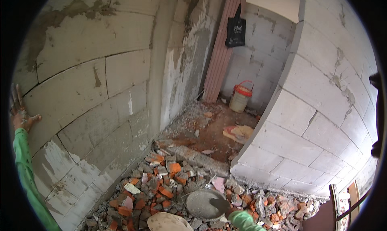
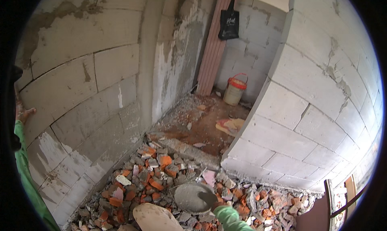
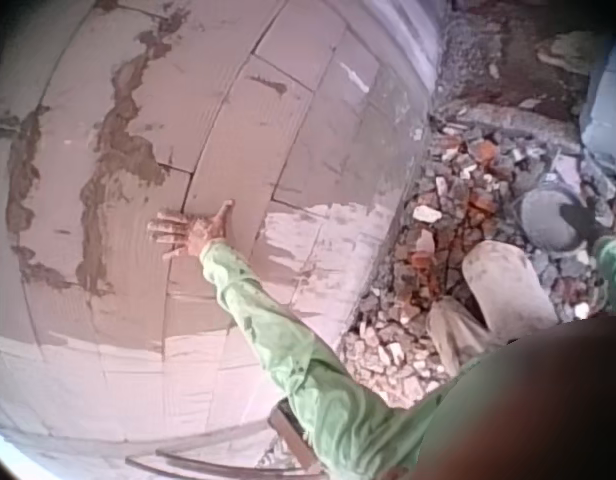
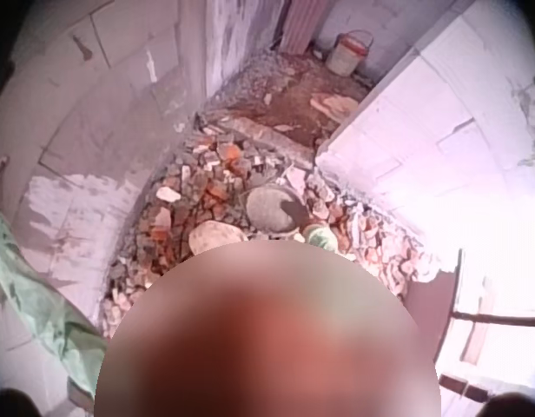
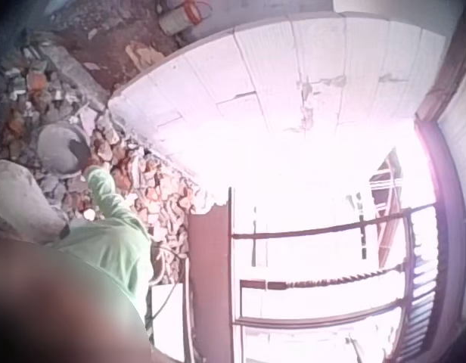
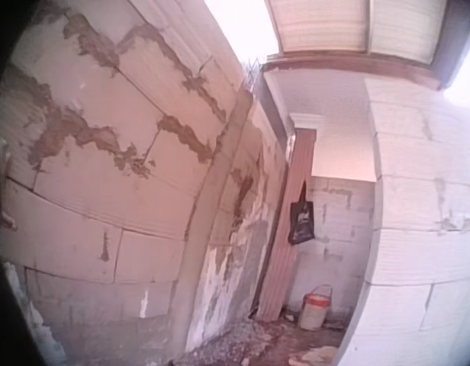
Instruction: The person sprays water onto a tiled wall, then uses a trowel to scoop plaster from a bucket and apply it to the wall surface. They repeatedly scoop and spread plaster across the wall, working in a small area with debris on the floor.
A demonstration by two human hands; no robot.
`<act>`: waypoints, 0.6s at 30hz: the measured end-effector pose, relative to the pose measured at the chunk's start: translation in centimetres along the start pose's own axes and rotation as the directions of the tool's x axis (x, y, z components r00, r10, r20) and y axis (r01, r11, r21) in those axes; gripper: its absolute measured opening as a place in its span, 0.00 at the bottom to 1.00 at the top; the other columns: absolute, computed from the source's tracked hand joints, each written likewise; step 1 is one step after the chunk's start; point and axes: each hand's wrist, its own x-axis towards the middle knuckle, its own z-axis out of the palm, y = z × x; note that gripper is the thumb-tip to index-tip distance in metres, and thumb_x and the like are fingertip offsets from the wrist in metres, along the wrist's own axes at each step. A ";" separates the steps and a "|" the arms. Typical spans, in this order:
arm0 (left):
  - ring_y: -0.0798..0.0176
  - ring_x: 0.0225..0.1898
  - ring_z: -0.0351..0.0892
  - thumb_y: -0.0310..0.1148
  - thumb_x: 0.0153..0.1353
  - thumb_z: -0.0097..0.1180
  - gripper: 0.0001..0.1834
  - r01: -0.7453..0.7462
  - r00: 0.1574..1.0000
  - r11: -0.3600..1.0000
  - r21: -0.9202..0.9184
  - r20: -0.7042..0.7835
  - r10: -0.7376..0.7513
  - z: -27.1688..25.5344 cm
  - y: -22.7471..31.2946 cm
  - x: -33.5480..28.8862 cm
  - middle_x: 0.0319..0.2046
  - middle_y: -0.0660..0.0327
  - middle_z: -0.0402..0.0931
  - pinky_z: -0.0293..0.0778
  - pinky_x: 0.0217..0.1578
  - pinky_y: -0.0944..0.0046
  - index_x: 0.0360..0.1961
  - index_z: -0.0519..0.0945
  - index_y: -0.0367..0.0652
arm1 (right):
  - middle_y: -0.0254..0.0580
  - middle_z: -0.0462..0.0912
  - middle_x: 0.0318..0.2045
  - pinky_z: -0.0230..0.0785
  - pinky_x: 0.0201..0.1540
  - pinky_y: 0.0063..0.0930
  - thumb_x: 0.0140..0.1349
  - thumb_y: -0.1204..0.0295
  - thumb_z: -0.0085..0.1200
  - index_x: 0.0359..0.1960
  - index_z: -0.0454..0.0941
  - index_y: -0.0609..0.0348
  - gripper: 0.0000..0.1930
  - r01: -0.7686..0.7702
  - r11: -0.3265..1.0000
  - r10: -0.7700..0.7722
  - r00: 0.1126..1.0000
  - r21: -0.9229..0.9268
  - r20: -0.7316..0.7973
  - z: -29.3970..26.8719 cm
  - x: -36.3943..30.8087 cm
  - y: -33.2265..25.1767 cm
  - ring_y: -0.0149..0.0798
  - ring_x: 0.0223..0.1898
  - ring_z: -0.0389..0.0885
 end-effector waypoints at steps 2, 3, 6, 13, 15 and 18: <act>0.58 0.73 0.23 0.63 0.23 0.72 0.79 0.014 0.998 1.000 -0.011 0.056 -0.014 -1.2 0.0 -0.6 0.72 0.68 0.23 0.33 0.67 0.33 0.70 0.28 0.63 | 0.54 0.82 0.33 0.71 0.39 0.48 0.61 0.52 0.45 0.39 0.78 0.59 0.22 0.038 0.999 -0.040 0.986 0.017 0.160 2.5 5.4 -1.0 0.55 0.34 0.81; 0.59 0.73 0.23 0.62 0.23 0.73 0.80 0.022 0.996 1.000 -0.021 0.081 -0.020 -1.6 0.0 -0.8 0.72 0.69 0.23 0.33 0.67 0.33 0.70 0.28 0.63 | 0.54 0.82 0.32 0.71 0.38 0.48 0.61 0.52 0.45 0.37 0.78 0.59 0.21 0.060 0.997 -0.068 0.968 0.043 0.240 3.8 7.4 -1.0 0.54 0.32 0.81; 0.61 0.73 0.23 0.59 0.21 0.76 0.81 0.051 0.994 0.997 -0.057 0.095 -0.045 -1.7 0.1 -0.6 0.72 0.71 0.22 0.34 0.68 0.35 0.70 0.27 0.63 | 0.51 0.81 0.28 0.71 0.33 0.47 0.62 0.55 0.45 0.34 0.78 0.59 0.19 0.053 0.974 -0.127 0.933 0.221 0.335 7.1 10.3 -0.1 0.52 0.28 0.80; 0.63 0.73 0.21 0.50 0.15 0.79 0.85 0.000 0.994 0.986 -0.169 -0.108 -0.019 0.7 -0.3 0.4 0.72 0.74 0.20 0.34 0.69 0.37 0.70 0.26 0.64 | 0.44 0.75 0.20 0.62 0.21 0.38 0.61 0.62 0.46 0.28 0.77 0.60 0.14 -0.023 0.268 -0.110 0.992 0.963 0.055 7.6 2.9 0.0 0.43 0.19 0.73; 0.63 0.73 0.21 0.51 0.16 0.79 0.85 -0.002 0.994 0.996 -0.091 -0.105 -0.008 0.8 -0.4 0.4 0.72 0.73 0.20 0.33 0.68 0.35 0.70 0.26 0.63 | 0.42 0.74 0.18 0.59 0.18 0.35 0.61 0.65 0.47 0.26 0.76 0.60 0.13 -0.019 0.077 -0.069 0.997 0.997 0.025 5.1 -0.8 -1.5 0.40 0.17 0.71; 0.60 0.73 0.20 0.54 0.17 0.78 0.84 -0.041 0.992 0.991 -0.129 -0.123 0.025 0.8 -0.6 0.3 0.72 0.71 0.19 0.31 0.66 0.30 0.70 0.26 0.62 | 0.42 0.73 0.17 0.64 0.18 0.35 0.62 0.56 0.39 0.27 0.74 0.62 0.21 0.247 -0.101 0.016 0.969 0.964 -0.246 -1.3 -6.1 -3.8 0.41 0.17 0.72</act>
